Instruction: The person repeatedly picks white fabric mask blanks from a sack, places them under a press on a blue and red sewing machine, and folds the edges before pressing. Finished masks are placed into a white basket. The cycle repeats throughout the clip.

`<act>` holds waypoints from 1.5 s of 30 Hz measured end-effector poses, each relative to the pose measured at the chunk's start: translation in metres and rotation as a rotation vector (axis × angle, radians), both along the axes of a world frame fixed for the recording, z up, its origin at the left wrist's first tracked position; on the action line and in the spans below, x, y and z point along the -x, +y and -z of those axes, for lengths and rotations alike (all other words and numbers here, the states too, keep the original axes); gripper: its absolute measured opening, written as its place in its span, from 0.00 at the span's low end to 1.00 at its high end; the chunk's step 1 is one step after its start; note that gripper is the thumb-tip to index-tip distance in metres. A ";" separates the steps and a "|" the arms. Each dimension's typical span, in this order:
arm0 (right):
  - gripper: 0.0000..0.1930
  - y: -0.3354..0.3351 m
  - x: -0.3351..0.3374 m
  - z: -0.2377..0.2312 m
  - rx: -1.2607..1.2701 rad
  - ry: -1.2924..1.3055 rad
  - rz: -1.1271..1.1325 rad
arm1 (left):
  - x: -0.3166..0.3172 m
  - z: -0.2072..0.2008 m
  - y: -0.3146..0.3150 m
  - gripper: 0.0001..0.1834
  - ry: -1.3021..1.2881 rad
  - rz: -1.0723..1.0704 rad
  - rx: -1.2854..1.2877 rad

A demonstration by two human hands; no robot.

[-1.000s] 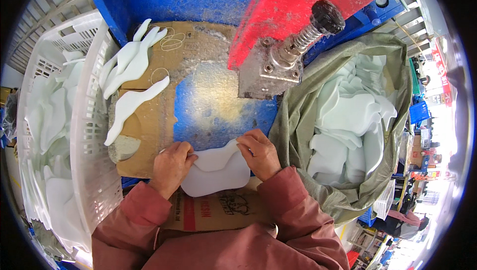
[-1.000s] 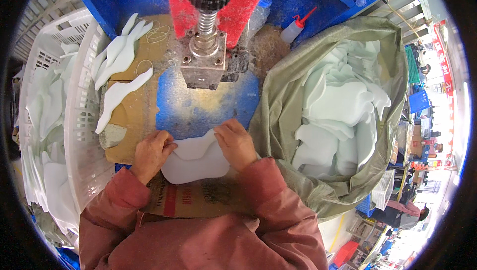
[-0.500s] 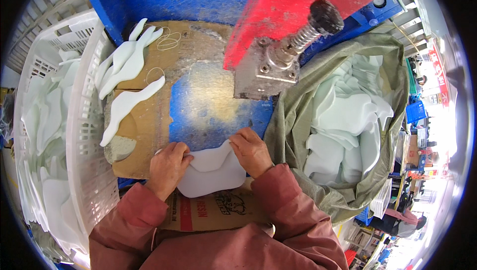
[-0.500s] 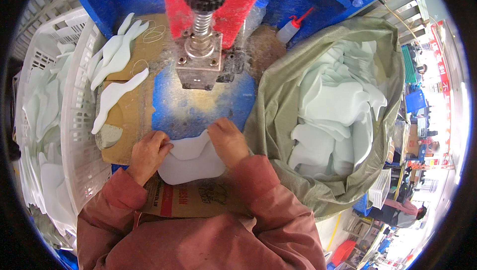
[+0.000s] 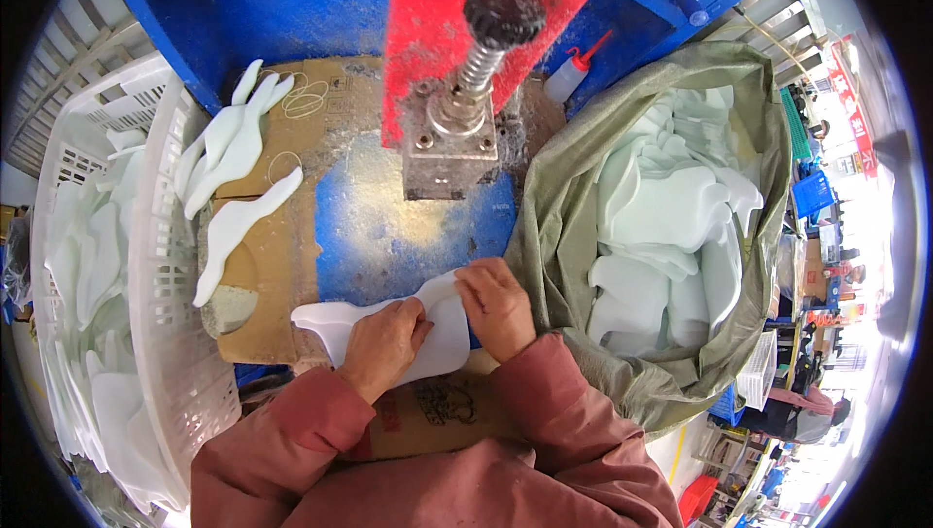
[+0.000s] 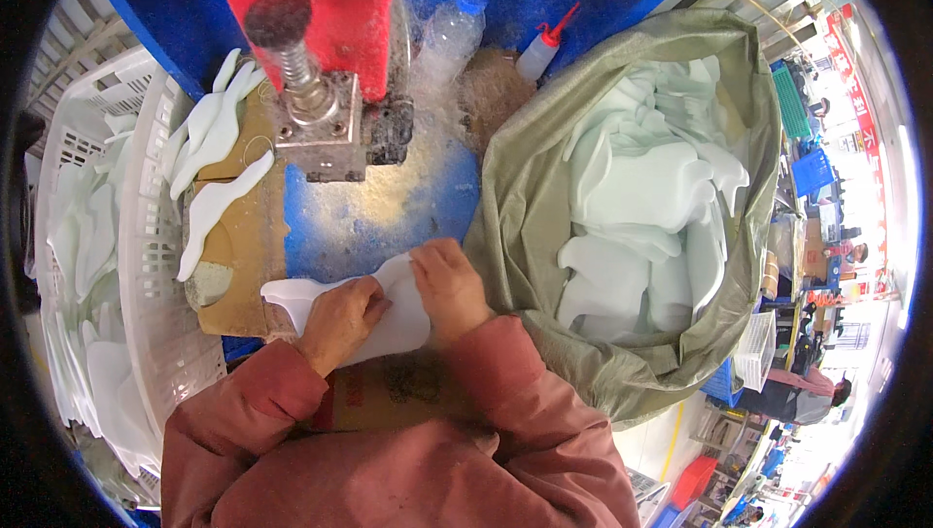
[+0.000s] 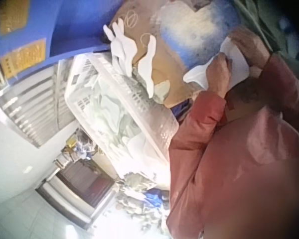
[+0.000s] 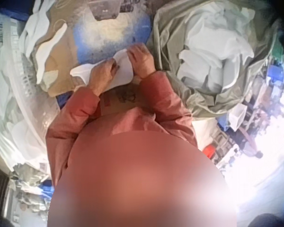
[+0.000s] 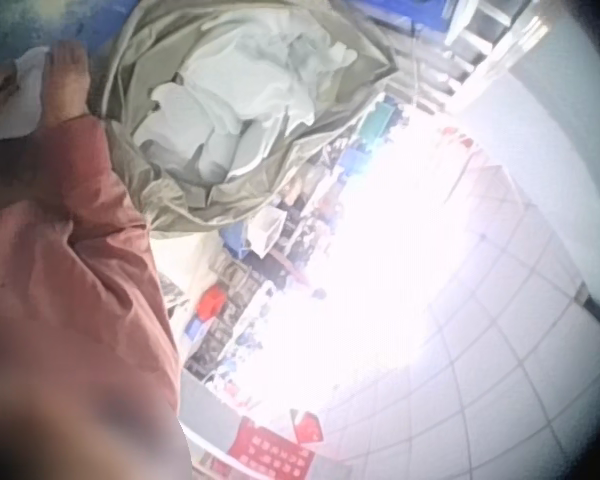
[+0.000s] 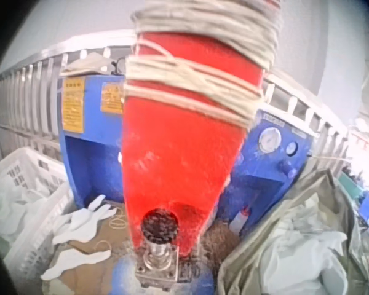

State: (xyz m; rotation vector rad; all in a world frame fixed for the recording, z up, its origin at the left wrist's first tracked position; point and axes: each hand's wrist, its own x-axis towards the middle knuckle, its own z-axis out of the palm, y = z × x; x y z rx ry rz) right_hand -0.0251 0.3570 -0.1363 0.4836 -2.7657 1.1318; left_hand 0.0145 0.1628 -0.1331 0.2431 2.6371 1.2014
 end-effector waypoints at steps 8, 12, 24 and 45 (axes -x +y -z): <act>0.07 0.016 -0.003 0.006 0.319 -0.237 0.182 | -0.007 0.001 0.004 0.10 -0.020 -0.084 -0.024; 0.05 0.014 0.001 0.009 0.297 -0.225 0.173 | -0.005 0.002 0.003 0.10 -0.027 -0.083 -0.051; 0.04 0.009 0.009 0.014 0.222 -0.231 0.183 | -0.005 0.002 0.002 0.10 -0.024 -0.091 -0.079; 0.12 0.029 0.035 -0.002 0.152 -0.652 0.027 | -0.010 0.042 -0.001 0.15 0.084 -0.030 -0.139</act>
